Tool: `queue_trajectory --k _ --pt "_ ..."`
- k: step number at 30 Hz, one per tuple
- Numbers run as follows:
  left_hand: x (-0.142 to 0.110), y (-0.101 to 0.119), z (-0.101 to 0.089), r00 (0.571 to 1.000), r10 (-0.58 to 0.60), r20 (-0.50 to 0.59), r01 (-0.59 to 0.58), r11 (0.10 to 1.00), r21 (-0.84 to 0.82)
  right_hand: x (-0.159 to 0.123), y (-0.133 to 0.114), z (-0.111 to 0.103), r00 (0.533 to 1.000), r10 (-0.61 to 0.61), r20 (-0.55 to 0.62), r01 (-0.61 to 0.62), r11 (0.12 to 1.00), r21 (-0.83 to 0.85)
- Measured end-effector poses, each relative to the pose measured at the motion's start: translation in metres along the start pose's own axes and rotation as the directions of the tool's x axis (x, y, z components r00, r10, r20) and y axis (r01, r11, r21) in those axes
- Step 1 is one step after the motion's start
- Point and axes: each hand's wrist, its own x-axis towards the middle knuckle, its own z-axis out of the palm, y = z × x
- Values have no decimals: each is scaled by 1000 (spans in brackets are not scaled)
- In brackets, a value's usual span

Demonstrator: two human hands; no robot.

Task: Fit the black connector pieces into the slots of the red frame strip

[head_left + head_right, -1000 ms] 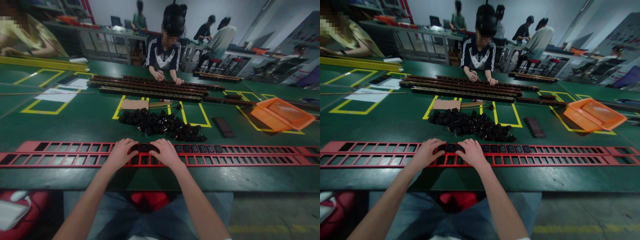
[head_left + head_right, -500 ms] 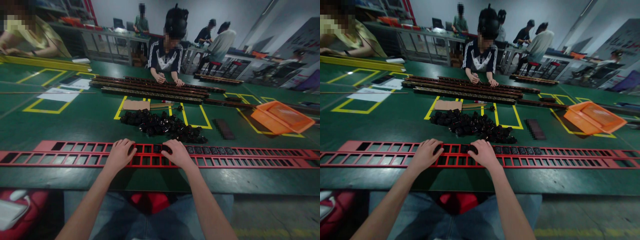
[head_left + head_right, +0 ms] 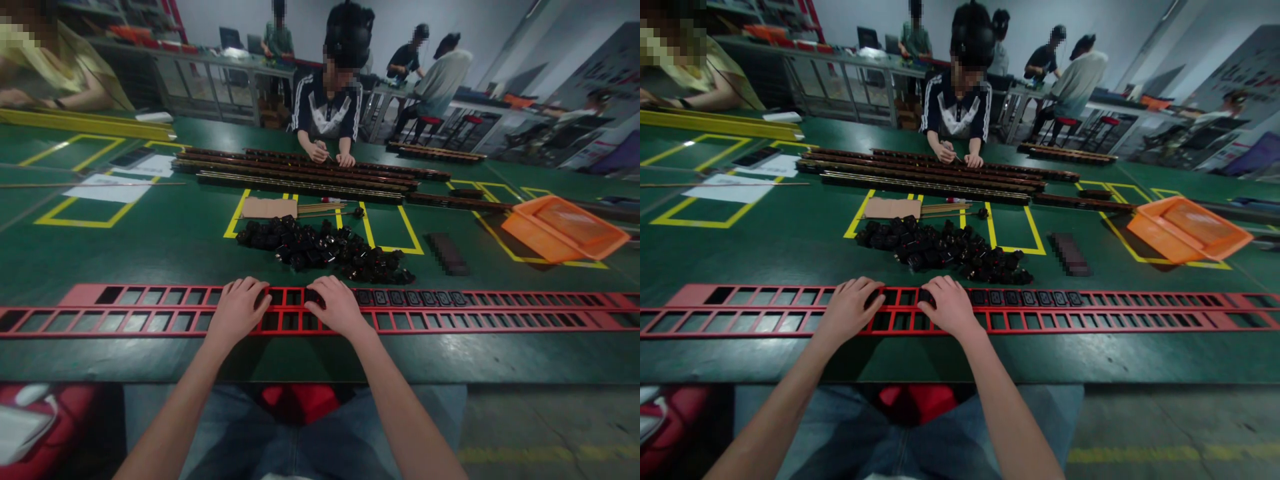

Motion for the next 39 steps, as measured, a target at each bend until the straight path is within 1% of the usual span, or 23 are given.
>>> queue_trajectory --k 9,13,16,19,21,24,28,31,35,37,39 --pt "0 2 0 1000 -7 9 7 1000 25 -2 -5 -2 1000 -2 -25 3 1000 6" --pt "5 7 1 1000 -15 -4 15 999 40 -1 -3 -1 999 4 -32 -3 1000 5" --pt "16 17 2 1000 19 -14 -19 1000 -18 -1 -2 0 1000 -3 -26 3 1000 7" --pt "34 29 4 997 66 -39 -69 994 -84 -1 -2 1 999 1 -37 -1 1000 4" --pt "48 36 8 995 86 -46 -90 991 -97 -1 -2 1 999 2 -41 -2 1000 -1" --pt "64 42 16 991 134 -2 -134 987 -89 -2 -4 1 999 6 -41 -6 1000 -7" --pt "71 43 23 984 175 47 -171 983 -68 -2 -5 0 999 13 -33 -13 1000 -7" --pt "71 43 22 986 159 45 -157 986 -51 -2 -5 -1 999 15 -29 -15 1000 1" --pt "72 42 17 997 72 37 -70 997 -39 -2 -5 -1 999 11 -36 -11 1000 4" --pt "70 41 15 999 32 13 -30 995 -96 -1 -5 -1 999 15 -36 -15 1000 7" --pt "64 38 14 999 -1 -33 -5 980 -200 -2 -5 0 999 17 -36 -16 1000 10"
